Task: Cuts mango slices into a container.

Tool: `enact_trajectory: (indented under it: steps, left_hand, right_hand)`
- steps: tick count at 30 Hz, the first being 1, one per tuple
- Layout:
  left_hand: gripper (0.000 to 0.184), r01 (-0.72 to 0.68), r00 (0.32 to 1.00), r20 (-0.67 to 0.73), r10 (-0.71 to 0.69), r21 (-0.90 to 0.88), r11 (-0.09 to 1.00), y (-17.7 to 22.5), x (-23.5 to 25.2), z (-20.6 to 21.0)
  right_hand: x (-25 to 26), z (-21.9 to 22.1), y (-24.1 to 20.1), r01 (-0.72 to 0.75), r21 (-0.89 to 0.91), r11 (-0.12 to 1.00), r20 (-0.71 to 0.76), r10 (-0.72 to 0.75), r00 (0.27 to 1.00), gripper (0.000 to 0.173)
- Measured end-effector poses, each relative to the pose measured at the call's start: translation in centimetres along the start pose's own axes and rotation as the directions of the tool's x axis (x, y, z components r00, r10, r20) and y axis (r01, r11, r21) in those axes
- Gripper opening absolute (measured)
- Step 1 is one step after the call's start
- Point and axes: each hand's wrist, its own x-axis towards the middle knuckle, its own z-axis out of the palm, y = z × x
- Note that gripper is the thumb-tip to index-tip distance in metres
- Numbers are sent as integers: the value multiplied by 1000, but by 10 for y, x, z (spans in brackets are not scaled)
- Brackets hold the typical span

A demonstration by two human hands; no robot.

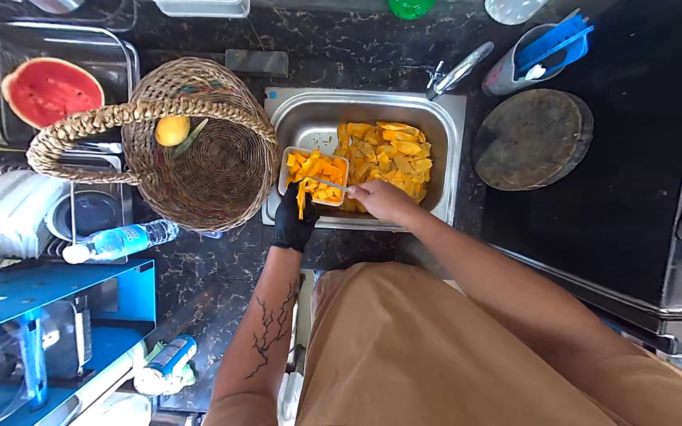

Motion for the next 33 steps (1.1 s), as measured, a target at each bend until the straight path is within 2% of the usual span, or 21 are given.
enact_trajectory:
  steps: [2,4,5,6,7,10,14,18,21,23,25,28,30,33]
  left_hand:
    - [54,45,993,108,-50,54,998,8,-6,-1]
    - [44,50,964,252,-83,135,990,12,-8,-10]
    - [35,39,942,324,-89,157,987,12,-7,-15]
    - [35,40,921,374,-105,178,983,12,-7,-18]
    - [37,56,913,388,-124,183,981,12,-6,-20]
    - [32,66,942,306,-135,226,972,13,-12,-15]
    - [28,33,974,213,-81,218,975,14,-18,-10]
    - [14,41,994,102,-50,95,995,10,-18,-4]
    - [12,66,997,26,-67,42,997,8,-16,1]
    - [18,66,997,46,-69,57,996,8,-16,2]
    - [21,73,997,34,-75,62,995,7,-14,1]
    - [33,78,996,46,-82,71,994,6,-11,1]
    - [35,45,997,58,-54,143,989,6,-7,0]
    - [38,1,996,-92,23,252,968,3,-2,-4]
  right_hand:
    - [-6,-9,2,-30,9,1000,16,30,999,59]
    - [-15,-12,1,6,20,1000,-9,-6,1000,56]
    - [-20,-11,-1,61,35,998,-28,-60,998,54]
    - [-24,-8,-3,124,41,991,-42,-123,992,50]
    - [-28,-3,-7,186,27,982,-56,-184,981,47]
    - [-30,16,-14,291,-119,949,-123,-305,945,41]
    - [-18,39,-10,348,-347,871,-351,-465,813,38]
    - [-11,42,-15,297,-300,907,-313,-387,867,40]
    - [-3,47,-16,229,-312,922,-341,-334,879,42]
    - [0,37,-21,162,-217,963,-218,-209,953,47]
    - [2,26,-26,72,-122,990,-86,-82,993,54]
    - [7,18,-25,-23,1,1000,19,23,1000,58]
    - [8,13,-19,-60,106,993,63,53,997,59]
    - [-2,12,-13,-45,156,987,67,35,997,57]
